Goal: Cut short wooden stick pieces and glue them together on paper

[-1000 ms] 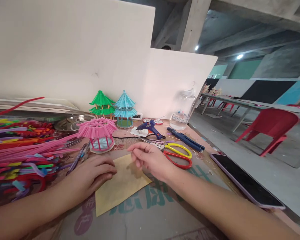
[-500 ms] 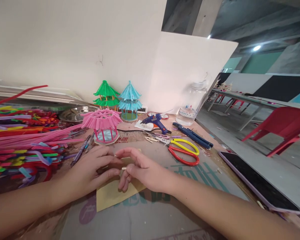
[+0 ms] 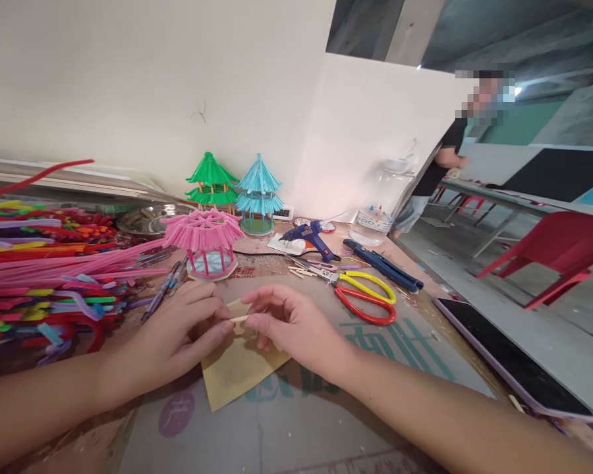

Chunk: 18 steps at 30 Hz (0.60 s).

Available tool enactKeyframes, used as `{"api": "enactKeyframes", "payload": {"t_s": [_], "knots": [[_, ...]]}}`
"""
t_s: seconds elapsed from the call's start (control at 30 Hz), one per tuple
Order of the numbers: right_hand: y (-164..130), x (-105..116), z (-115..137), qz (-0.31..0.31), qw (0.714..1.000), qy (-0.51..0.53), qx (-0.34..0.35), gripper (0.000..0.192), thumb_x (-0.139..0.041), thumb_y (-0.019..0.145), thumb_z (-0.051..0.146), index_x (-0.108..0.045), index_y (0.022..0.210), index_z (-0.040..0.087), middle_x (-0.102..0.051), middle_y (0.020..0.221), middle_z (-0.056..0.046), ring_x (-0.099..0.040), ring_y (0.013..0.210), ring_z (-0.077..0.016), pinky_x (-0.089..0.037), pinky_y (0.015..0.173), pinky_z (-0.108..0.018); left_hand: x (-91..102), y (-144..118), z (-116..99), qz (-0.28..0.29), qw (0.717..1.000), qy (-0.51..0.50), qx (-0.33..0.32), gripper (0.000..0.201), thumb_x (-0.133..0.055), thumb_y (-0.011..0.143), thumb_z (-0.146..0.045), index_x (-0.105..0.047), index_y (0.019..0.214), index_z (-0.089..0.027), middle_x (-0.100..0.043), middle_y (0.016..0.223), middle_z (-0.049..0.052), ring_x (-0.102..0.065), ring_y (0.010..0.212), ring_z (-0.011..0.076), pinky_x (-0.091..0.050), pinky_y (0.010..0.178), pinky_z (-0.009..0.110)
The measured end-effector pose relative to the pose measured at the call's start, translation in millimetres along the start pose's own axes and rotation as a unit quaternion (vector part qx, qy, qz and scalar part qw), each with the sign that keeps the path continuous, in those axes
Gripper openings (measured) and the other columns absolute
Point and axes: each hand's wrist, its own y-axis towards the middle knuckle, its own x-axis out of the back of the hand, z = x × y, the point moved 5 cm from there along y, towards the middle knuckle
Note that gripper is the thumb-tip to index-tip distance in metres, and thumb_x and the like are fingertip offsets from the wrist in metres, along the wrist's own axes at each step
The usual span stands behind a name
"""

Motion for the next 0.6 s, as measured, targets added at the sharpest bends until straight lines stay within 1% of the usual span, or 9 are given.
{"api": "enactKeyframes", "payload": {"t_s": [0.1, 0.23, 0.33, 0.43, 0.5, 0.57, 0.6], "knots": [[0.9, -1.6, 0.2, 0.015, 1.0, 0.008, -0.011, 0.031, -0.08, 0.072, 0.042, -0.066, 0.089, 0.02, -0.069, 0.071, 0.002, -0.064, 0.061, -0.0113, -0.051, 0.06, -0.025, 0.4, -0.6, 0.1, -0.003, 1.0, -0.005, -0.006, 0.025, -0.043, 0.097, -0.028, -0.06, 0.081, -0.02, -0.057, 0.081, 0.002, -0.052, 0.082, 0.0189, -0.039, 0.073, 0.033], [1.6, -3.4, 2.8, 0.024, 0.999, 0.034, -0.009, 0.032, -0.081, 0.07, 0.047, -0.07, 0.082, 0.019, -0.073, 0.075, -0.001, -0.063, 0.061, -0.0112, -0.053, 0.063, -0.027, -1.6, 1.8, -2.6, 0.019, 0.999, -0.007, -0.026, 0.027, -0.041, 0.098, -0.026, -0.061, 0.081, -0.02, -0.058, 0.081, 0.002, -0.052, 0.082, 0.0183, -0.039, 0.073, 0.032], [1.3, -3.6, 3.7, 0.019, 0.999, 0.028, -0.004, 0.029, -0.08, 0.07, 0.044, -0.074, 0.083, 0.02, -0.074, 0.074, -0.001, -0.062, 0.06, -0.0109, -0.053, 0.064, -0.027, -2.6, 3.6, -5.0, 0.032, 0.999, -0.002, -0.042, 0.029, -0.04, 0.099, -0.025, -0.061, 0.08, -0.02, -0.058, 0.08, 0.002, -0.053, 0.081, 0.0178, -0.039, 0.074, 0.032], [0.7, -3.4, 3.7, 0.012, 1.0, 0.007, 0.004, 0.023, -0.079, 0.072, 0.04, -0.075, 0.084, 0.021, -0.073, 0.073, 0.0, -0.061, 0.06, -0.0105, -0.052, 0.062, -0.025, -3.9, 3.4, -4.4, 0.036, 0.998, -0.002, -0.041, 0.028, -0.039, 0.098, -0.025, -0.061, 0.081, -0.02, -0.059, 0.082, 0.002, -0.054, 0.083, 0.0177, -0.041, 0.075, 0.032], [0.6, -2.1, 4.5, 0.004, 1.0, -0.003, 0.015, 0.02, -0.078, 0.073, 0.038, -0.074, 0.083, 0.021, -0.072, 0.072, 0.0, -0.06, 0.06, -0.0103, -0.05, 0.061, -0.025, -5.3, 2.4, -1.8, 0.036, 0.999, -0.002, -0.024, 0.023, -0.043, 0.097, -0.027, -0.062, 0.086, -0.02, -0.061, 0.089, 0.003, -0.055, 0.088, 0.0189, -0.043, 0.078, 0.033], [0.8, 0.5, 5.3, -0.009, 1.0, -0.009, 0.022, 0.021, -0.077, 0.074, 0.039, -0.072, 0.081, 0.02, -0.07, 0.069, 0.001, -0.057, 0.058, -0.0098, -0.048, 0.059, -0.024, -6.8, 1.5, 1.7, 0.035, 0.999, 0.005, 0.0, 0.017, -0.05, 0.092, -0.029, -0.063, 0.099, -0.02, -0.063, 0.104, 0.006, -0.057, 0.099, 0.0225, -0.045, 0.085, 0.038], [1.0, 2.0, 5.6, -0.016, 1.0, -0.013, 0.022, 0.023, -0.076, 0.074, 0.041, -0.07, 0.08, 0.02, -0.068, 0.067, 0.001, -0.055, 0.056, -0.0095, -0.047, 0.058, -0.024, -7.7, 1.3, 3.4, 0.038, 0.999, 0.012, 0.013, 0.022, -0.054, 0.089, -0.031, -0.062, 0.106, -0.02, -0.062, 0.113, 0.008, -0.056, 0.105, 0.0252, -0.045, 0.09, 0.041]]}}
